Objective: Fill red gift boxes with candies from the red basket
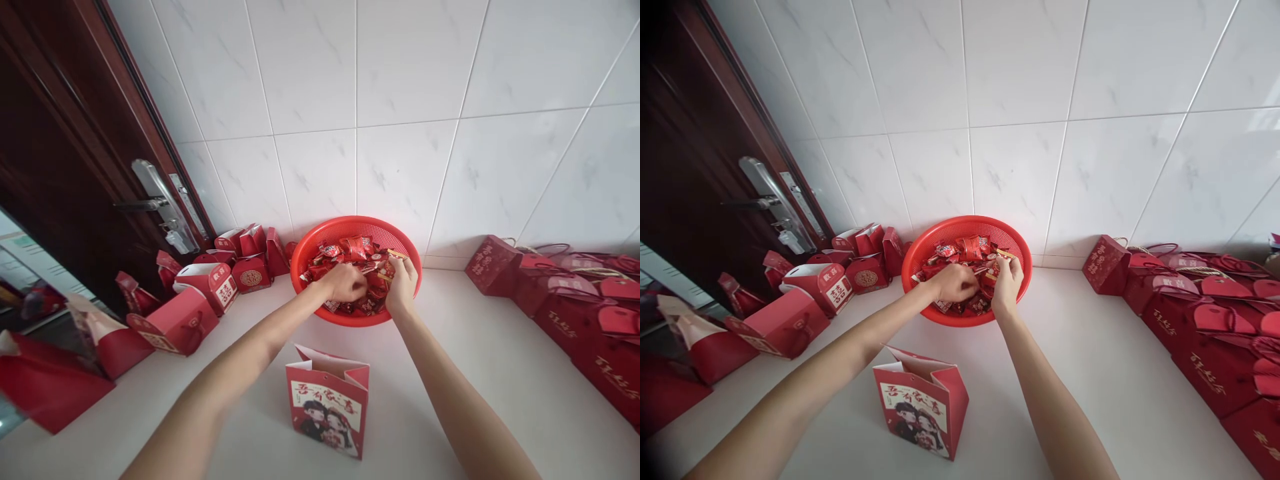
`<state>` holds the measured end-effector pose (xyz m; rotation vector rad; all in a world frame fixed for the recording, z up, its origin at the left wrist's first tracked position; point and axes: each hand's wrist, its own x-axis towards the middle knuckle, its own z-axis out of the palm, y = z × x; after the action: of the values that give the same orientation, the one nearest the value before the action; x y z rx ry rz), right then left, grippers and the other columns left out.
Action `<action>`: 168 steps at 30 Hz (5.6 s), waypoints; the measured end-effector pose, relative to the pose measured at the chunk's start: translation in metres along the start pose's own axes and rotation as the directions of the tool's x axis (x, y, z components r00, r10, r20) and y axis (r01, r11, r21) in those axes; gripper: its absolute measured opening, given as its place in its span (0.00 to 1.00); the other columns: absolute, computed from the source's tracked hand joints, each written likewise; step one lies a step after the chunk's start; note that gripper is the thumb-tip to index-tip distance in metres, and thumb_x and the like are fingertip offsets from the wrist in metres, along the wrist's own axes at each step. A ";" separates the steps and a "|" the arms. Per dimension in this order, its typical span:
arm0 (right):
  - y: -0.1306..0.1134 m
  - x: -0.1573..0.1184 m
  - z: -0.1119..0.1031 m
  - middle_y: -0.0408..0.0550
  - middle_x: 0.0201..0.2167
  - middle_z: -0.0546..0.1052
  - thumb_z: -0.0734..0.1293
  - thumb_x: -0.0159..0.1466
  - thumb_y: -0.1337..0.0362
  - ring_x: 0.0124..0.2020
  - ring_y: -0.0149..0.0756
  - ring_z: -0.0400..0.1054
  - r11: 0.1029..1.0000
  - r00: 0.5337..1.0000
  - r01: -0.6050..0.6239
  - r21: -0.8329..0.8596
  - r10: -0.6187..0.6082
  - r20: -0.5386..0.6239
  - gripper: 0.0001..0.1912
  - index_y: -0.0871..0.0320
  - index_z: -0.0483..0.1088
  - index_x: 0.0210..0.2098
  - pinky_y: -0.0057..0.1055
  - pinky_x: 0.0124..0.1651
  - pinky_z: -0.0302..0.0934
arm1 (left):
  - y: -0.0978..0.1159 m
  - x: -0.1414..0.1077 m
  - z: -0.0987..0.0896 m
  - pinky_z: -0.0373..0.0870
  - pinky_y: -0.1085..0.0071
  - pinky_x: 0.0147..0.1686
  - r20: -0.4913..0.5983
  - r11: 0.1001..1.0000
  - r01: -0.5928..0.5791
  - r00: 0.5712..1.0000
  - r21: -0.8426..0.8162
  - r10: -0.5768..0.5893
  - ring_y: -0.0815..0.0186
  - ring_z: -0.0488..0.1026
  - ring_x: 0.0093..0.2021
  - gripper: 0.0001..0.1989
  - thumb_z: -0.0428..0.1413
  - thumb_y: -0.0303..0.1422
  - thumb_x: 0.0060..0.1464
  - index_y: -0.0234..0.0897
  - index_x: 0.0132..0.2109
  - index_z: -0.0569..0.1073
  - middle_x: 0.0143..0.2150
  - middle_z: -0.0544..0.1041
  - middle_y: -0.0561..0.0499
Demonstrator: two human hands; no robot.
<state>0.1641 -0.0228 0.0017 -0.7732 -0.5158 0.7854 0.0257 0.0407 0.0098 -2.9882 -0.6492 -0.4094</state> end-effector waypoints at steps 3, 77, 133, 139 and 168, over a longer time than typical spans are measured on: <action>0.001 0.003 -0.002 0.36 0.20 0.72 0.70 0.49 0.58 0.24 0.30 0.65 1.000 1.000 0.019 0.011 -0.019 -0.005 0.11 0.54 0.64 0.23 0.28 0.28 0.62 | 0.010 0.000 0.001 0.62 0.70 0.27 0.263 1.000 -0.013 0.965 0.011 0.009 0.64 0.73 0.26 0.13 0.54 0.29 0.57 0.39 0.25 0.78 0.26 0.80 0.50; -0.004 0.000 0.002 0.40 0.21 0.75 0.69 0.52 0.57 0.26 0.35 0.71 0.997 0.997 -0.020 -0.074 0.025 0.069 0.08 0.54 0.68 0.27 0.31 0.29 0.65 | -0.030 0.006 -0.003 0.65 0.67 0.40 -0.042 0.584 0.222 0.914 -0.781 -0.403 0.64 0.69 0.34 0.20 0.57 0.48 0.56 0.33 0.33 0.79 0.31 0.77 0.52; -0.005 0.000 0.004 0.40 0.20 0.75 0.69 0.50 0.57 0.24 0.35 0.68 0.996 0.997 -0.056 -0.069 0.059 0.049 0.09 0.54 0.68 0.26 0.31 0.27 0.66 | -0.032 0.003 -0.003 0.76 0.55 0.51 -0.320 0.510 0.028 0.749 -0.860 -0.580 0.52 0.79 0.49 0.26 0.71 0.43 0.43 0.34 0.48 0.80 0.49 0.83 0.42; -0.007 -0.001 0.006 0.41 0.21 0.76 0.69 0.49 0.58 0.25 0.37 0.70 0.991 0.992 -0.099 -0.092 0.106 0.072 0.08 0.54 0.69 0.27 0.34 0.30 0.69 | -0.033 0.003 -0.004 0.75 0.58 0.51 -0.369 0.562 0.001 0.753 -0.827 -0.545 0.57 0.79 0.47 0.17 0.69 0.41 0.43 0.36 0.38 0.78 0.44 0.82 0.47; -0.004 0.004 0.004 0.42 0.25 0.78 0.73 0.46 0.59 0.31 0.39 0.72 0.970 0.964 -0.213 -0.114 0.227 0.137 0.09 0.55 0.75 0.26 0.32 0.31 0.68 | -0.027 0.001 -0.004 0.62 0.50 0.67 -0.328 0.739 0.187 0.806 -0.647 -0.492 0.51 0.66 0.69 0.17 0.54 0.19 0.47 0.40 0.37 0.84 0.68 0.70 0.46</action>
<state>0.1656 -0.0198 0.0082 -0.8773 -0.6129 1.0362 0.0146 0.0652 0.0136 -3.0280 -1.2162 -1.6100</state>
